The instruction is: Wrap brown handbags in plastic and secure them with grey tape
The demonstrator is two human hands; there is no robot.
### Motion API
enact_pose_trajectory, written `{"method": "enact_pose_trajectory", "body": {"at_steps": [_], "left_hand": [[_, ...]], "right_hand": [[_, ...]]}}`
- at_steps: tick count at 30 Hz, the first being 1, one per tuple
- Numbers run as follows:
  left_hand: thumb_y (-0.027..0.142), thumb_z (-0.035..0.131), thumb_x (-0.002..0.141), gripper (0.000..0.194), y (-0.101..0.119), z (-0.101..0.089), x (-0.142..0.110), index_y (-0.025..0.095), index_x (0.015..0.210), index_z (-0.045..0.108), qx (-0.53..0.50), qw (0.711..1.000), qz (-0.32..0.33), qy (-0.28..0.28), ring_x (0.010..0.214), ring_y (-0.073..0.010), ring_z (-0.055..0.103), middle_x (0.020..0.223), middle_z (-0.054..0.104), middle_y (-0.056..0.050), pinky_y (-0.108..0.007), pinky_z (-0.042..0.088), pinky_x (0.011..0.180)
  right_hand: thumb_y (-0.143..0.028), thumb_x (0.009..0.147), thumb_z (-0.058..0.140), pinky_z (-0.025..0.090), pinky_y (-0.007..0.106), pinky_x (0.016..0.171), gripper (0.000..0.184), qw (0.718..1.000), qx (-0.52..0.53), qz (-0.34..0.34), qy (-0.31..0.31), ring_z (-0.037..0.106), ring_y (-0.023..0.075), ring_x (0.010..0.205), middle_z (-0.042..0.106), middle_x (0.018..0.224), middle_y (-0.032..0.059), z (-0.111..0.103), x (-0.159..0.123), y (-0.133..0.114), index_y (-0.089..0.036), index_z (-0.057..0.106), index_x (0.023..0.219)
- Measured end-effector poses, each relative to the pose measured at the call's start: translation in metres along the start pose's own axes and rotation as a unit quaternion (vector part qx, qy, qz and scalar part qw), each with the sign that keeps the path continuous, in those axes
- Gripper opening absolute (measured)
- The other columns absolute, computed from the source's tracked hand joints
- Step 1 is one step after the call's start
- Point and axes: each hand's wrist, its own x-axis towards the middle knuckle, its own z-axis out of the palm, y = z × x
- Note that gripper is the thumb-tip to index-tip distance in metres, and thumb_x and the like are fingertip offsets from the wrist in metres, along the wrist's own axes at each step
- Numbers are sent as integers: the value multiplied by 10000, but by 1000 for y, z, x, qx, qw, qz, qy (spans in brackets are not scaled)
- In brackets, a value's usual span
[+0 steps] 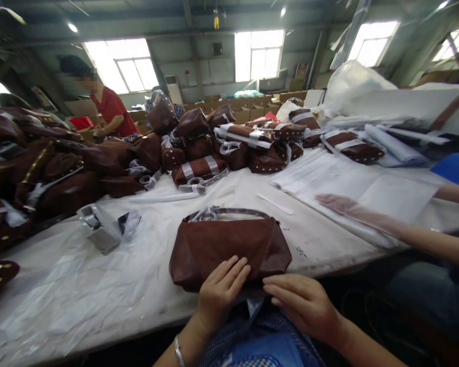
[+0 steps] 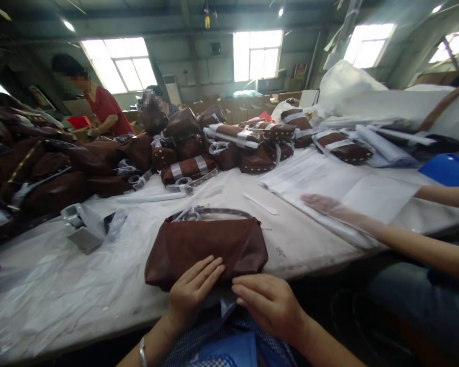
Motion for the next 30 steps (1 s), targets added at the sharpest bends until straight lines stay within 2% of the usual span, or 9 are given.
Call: {"method": "enact_pose_trajectory", "body": {"at_steps": [3,5,6,8,11,15,18,23,30], "left_hand": [[160,413,1028,328,14,-4,2,185,1190,696,9,1000,-18,-1,1092,-169,677,1228,715,-3,-291,576,931],[169,367,1041,364,23,-6,3,190,1184,701,20,999,-28,-8,1061,-167,682,1235,711,9,-284,579,909],[172,349,1045,380,26,-5,3,192,1182,704,26,999,-32,-8,1055,-166,682,1238,710,15,-279,575,908],[174,334,1049,397,31,-4,2,197,1174,710,32,999,-39,1,1056,-161,680,1237,710,25,-266,560,928],[158,358,1040,384,32,0,0,201,1169,717,35,998,-45,17,1067,-153,674,1247,704,34,-254,524,986],[156,364,1038,384,32,6,0,211,1155,726,34,997,-57,36,1063,-141,672,1248,703,48,-249,497,1023],[158,344,1043,402,32,8,1,214,1145,729,34,997,-62,44,1049,-133,675,1236,708,53,-244,496,1021],[161,341,1044,403,31,8,0,214,1152,726,29,996,-67,46,1049,-136,674,1234,709,53,-244,506,1003],[180,330,1052,410,31,8,-1,225,1145,727,19,995,-85,50,1053,-135,668,1239,707,62,-246,514,989]], "right_hand": [[-92,930,574,527,369,1013,363,995,-48,68,56,627,210,1165,691,1227,77,-8,33,29,-239,644,1255],[-157,955,557,466,434,1095,257,988,-79,118,51,529,245,1298,640,1311,80,-4,56,58,-239,700,1152],[-199,963,553,429,462,1128,218,985,-93,144,23,470,268,1354,610,1354,86,1,68,73,-229,728,1089],[-278,978,533,335,495,1185,244,968,-116,204,-93,345,305,1440,533,1445,93,13,91,101,-215,766,1017],[-364,982,524,242,520,1210,313,914,-126,277,-270,227,351,1488,441,1531,102,33,120,131,-207,794,1002],[-442,894,658,263,630,1146,320,874,-123,328,-338,252,459,1454,437,1522,179,54,147,148,-162,805,940],[-449,771,790,276,614,1135,299,857,-118,357,-351,271,468,1443,435,1525,174,66,156,154,-171,803,879],[-416,705,823,486,391,957,246,844,-79,414,-332,616,361,1171,610,1374,127,78,156,161,-201,803,823],[-269,724,755,448,300,999,148,870,-25,414,-266,586,290,1243,631,1357,91,70,150,157,-204,803,848]]}}
